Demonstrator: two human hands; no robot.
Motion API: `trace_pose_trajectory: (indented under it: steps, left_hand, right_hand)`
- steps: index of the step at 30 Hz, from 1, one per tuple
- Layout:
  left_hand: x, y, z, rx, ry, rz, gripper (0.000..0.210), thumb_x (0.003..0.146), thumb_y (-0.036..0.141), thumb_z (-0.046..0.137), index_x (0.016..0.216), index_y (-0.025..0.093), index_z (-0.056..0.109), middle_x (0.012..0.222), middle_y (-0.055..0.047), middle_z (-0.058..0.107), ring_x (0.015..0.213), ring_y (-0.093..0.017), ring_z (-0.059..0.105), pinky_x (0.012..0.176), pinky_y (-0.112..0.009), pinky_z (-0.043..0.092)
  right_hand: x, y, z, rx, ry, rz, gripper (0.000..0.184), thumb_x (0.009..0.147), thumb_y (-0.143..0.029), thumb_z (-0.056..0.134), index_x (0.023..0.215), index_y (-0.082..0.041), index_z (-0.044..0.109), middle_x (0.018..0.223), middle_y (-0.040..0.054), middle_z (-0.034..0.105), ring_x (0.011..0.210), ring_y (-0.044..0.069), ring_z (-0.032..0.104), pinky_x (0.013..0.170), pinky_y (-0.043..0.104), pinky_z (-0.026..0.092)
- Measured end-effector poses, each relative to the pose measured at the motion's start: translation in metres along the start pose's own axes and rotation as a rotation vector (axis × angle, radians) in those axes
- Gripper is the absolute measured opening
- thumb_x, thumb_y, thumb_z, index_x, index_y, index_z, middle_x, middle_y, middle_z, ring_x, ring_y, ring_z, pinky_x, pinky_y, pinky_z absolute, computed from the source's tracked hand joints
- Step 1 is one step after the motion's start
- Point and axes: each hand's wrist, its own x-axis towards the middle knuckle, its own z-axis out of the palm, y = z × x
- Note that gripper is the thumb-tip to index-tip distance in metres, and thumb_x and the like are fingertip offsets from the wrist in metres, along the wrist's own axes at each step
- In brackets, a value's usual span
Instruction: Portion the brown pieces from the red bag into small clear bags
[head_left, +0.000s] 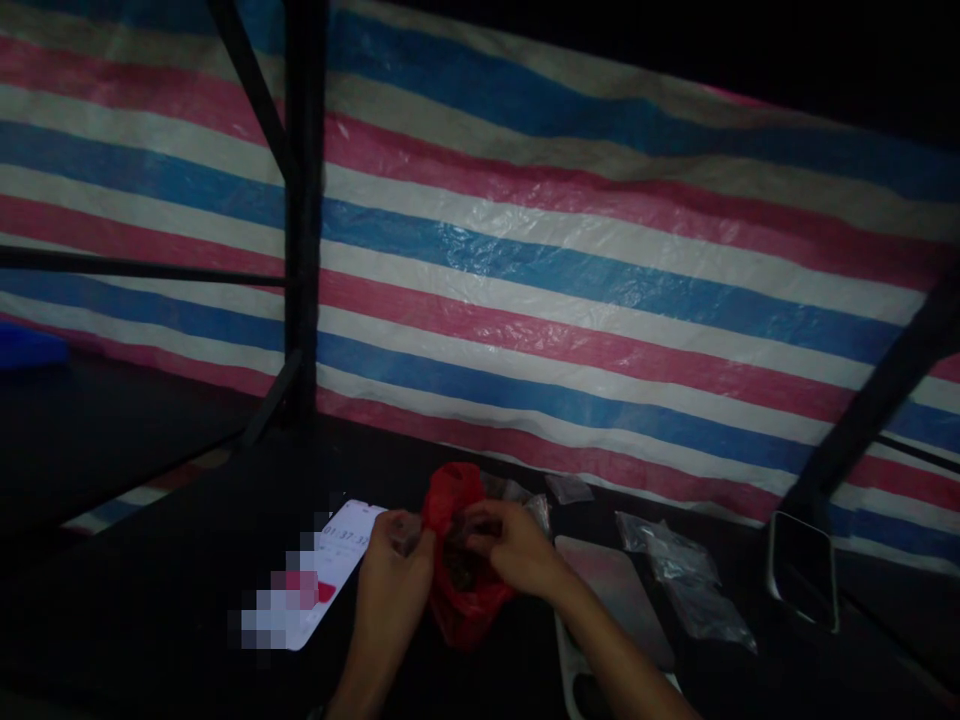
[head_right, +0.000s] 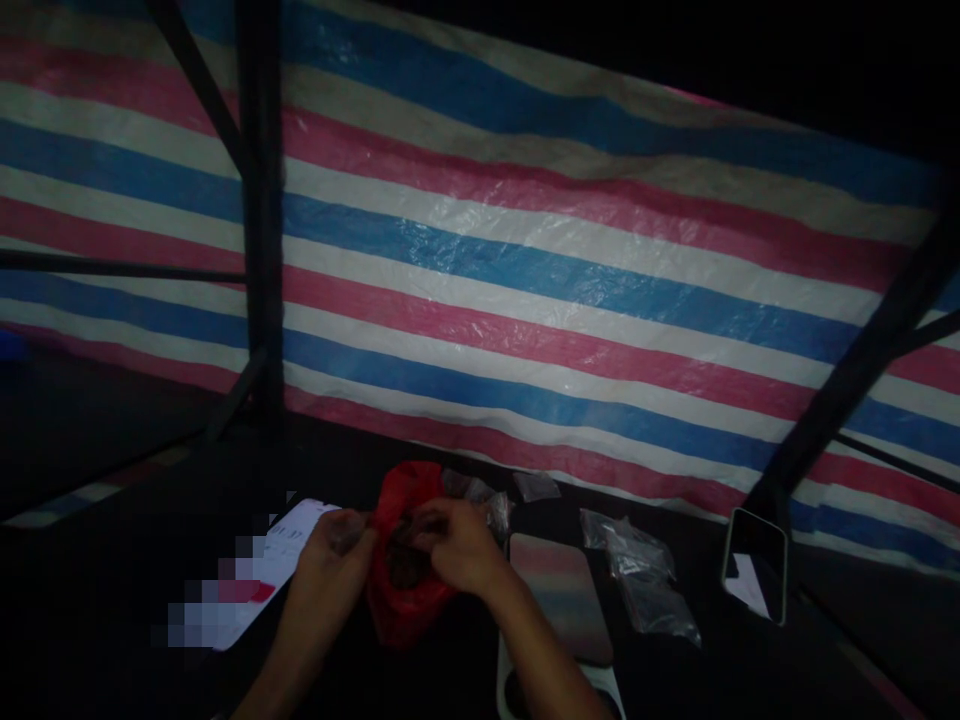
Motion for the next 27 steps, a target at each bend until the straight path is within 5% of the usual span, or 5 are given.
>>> trace_pose_trajectory:
  steps: [8, 14, 18, 23, 27]
  left_hand:
    - [-0.013, 0.011, -0.002, 0.140, -0.077, 0.292, 0.024, 0.088, 0.043, 0.053, 0.098, 0.025, 0.066, 0.100, -0.011, 0.070, 0.098, -0.034, 0.062, 0.092, -0.051, 0.048]
    - [-0.013, 0.006, 0.006, 0.159, -0.182, 0.325, 0.025, 0.093, 0.044, 0.054, 0.099, 0.024, 0.069, 0.101, -0.011, 0.074, 0.100, -0.036, 0.064, 0.089, -0.052, 0.048]
    - [-0.012, 0.003, 0.005, 0.148, -0.193, 0.323, 0.028, 0.095, 0.045, 0.052, 0.100, 0.023, 0.069, 0.102, -0.012, 0.074, 0.098, -0.035, 0.065, 0.089, -0.052, 0.049]
    - [-0.011, -0.005, -0.002, 0.137, -0.163, 0.328, 0.031, 0.094, 0.048, 0.054, 0.105, 0.022, 0.067, 0.105, -0.011, 0.072, 0.100, -0.033, 0.066, 0.088, -0.050, 0.052]
    - [-0.011, -0.008, -0.005, 0.150, -0.113, 0.346, 0.026, 0.091, 0.043, 0.058, 0.102, 0.022, 0.065, 0.099, -0.010, 0.070, 0.094, -0.032, 0.066, 0.085, -0.049, 0.053]
  right_hand:
    - [-0.021, -0.018, -0.021, 0.089, 0.113, -0.067, 0.039, 0.083, -0.010, 0.063, 0.119, -0.021, 0.075, 0.119, 0.0052, 0.079, 0.110, 0.023, 0.073, 0.100, 0.038, 0.054]
    - [-0.028, -0.048, -0.020, -0.405, 0.200, -0.178, 0.037, 0.087, -0.008, 0.066, 0.120, -0.024, 0.075, 0.120, 0.0052, 0.078, 0.112, 0.026, 0.066, 0.102, 0.042, 0.045]
    - [-0.033, -0.062, -0.018, -0.663, 0.090, -0.356, 0.038, 0.093, -0.002, 0.058, 0.121, -0.024, 0.072, 0.124, 0.0034, 0.076, 0.117, 0.024, 0.063, 0.103, 0.040, 0.041]
    - [-0.038, -0.069, -0.014, -0.702, 0.075, -0.464, 0.038, 0.096, -0.002, 0.058, 0.123, -0.025, 0.071, 0.128, 0.0009, 0.074, 0.120, 0.021, 0.062, 0.106, 0.038, 0.040]
    - [-0.038, -0.059, -0.013, -0.580, 0.236, -0.356, 0.038, 0.095, -0.005, 0.062, 0.124, -0.026, 0.072, 0.129, 0.0020, 0.074, 0.121, 0.023, 0.063, 0.104, 0.040, 0.042]
